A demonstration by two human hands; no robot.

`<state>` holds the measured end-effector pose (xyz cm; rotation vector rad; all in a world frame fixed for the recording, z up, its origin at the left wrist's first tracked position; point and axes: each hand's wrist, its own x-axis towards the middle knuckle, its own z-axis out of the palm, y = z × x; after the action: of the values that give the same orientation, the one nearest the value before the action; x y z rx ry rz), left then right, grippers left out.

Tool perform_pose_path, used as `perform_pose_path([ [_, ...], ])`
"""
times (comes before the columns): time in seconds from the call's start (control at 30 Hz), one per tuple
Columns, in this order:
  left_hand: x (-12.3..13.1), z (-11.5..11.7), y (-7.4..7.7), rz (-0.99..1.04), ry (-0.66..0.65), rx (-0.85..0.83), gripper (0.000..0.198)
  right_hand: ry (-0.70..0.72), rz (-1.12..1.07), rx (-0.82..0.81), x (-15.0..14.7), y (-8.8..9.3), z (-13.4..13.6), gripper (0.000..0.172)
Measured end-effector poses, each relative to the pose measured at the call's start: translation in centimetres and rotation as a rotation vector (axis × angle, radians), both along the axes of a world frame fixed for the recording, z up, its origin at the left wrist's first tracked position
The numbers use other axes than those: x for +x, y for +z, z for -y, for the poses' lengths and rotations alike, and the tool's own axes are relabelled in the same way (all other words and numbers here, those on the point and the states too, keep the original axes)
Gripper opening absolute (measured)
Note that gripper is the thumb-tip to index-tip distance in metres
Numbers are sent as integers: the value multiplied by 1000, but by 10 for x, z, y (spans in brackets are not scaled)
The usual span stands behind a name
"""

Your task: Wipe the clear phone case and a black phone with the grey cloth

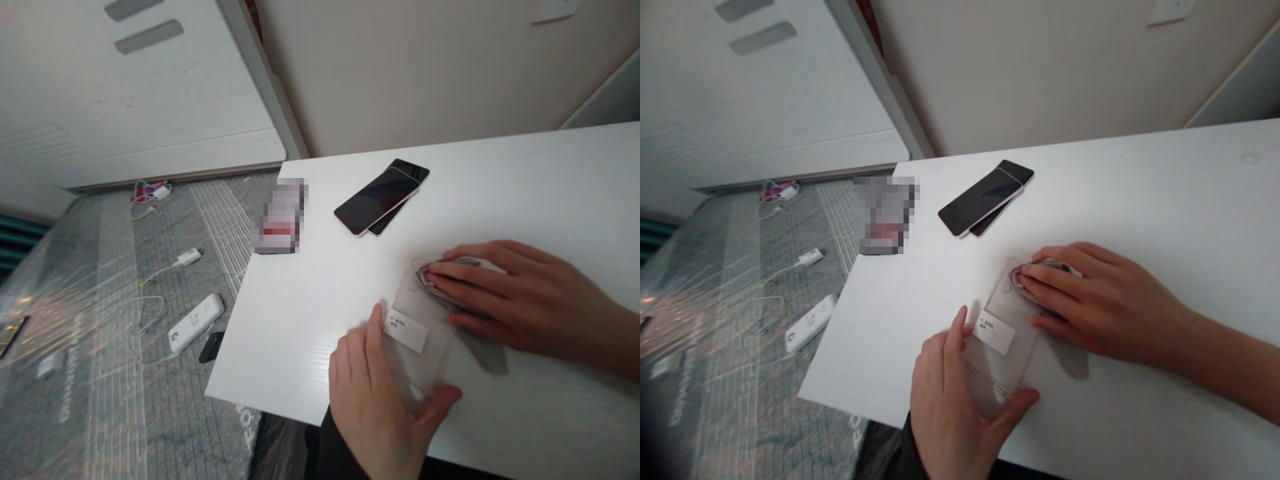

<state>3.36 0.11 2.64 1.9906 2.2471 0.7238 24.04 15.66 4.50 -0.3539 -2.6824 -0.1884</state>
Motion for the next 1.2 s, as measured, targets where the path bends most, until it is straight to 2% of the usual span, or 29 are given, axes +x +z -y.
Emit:
perform_pose_path([
  [0.1, -2, -1, -2, -28, -12, 45, 101, 62, 26, -54, 0, -1, -4, 53],
  [0.23, -2, -1, -4, -38, -8, 43, 96, -40, 43, 4, -1, -2, -5, 62],
  [0.3, -2, -1, -5, -44, -16, 58, 97, 15, 21, -31, -2, -3, -4, 66],
  [0.37, -2, -1, -6, -51, -33, 72, 99, 59, 24, -56, -1, -4, -3, 66],
  [0.5, -4, -1, -7, -42, -11, 66, 95, -16, 35, -25, -1, -3, 1, 66],
  [0.6, -4, 0, -7, -47, -57, 68, 99, 132, 21, -49, 0, -1, 3, 67],
  [0.63, -4, 0, -6, -43, -60, 62, 100, 143, 20, -32, 0, 0, 2, 66],
  [0.77, -2, 0, -5, -14, 6, 42, 99, -18, 23, 49, 2, 2, -1, 67],
  [0.9, -3, 1, -5, -32, -51, 52, 104, 188, -31, 11, 2, 6, 6, 61],
  [1.03, -4, 1, -3, -16, -15, 28, 104, 131, -40, 32, 2, 13, 10, 47],
  [1.17, -4, 0, -2, 2, -33, 10, 103, 325, -131, -55, 2, 15, 8, 59],
  [1.2, -5, 0, -2, -1, -36, 12, 105, 317, -101, -18, 4, 15, 6, 57],
])
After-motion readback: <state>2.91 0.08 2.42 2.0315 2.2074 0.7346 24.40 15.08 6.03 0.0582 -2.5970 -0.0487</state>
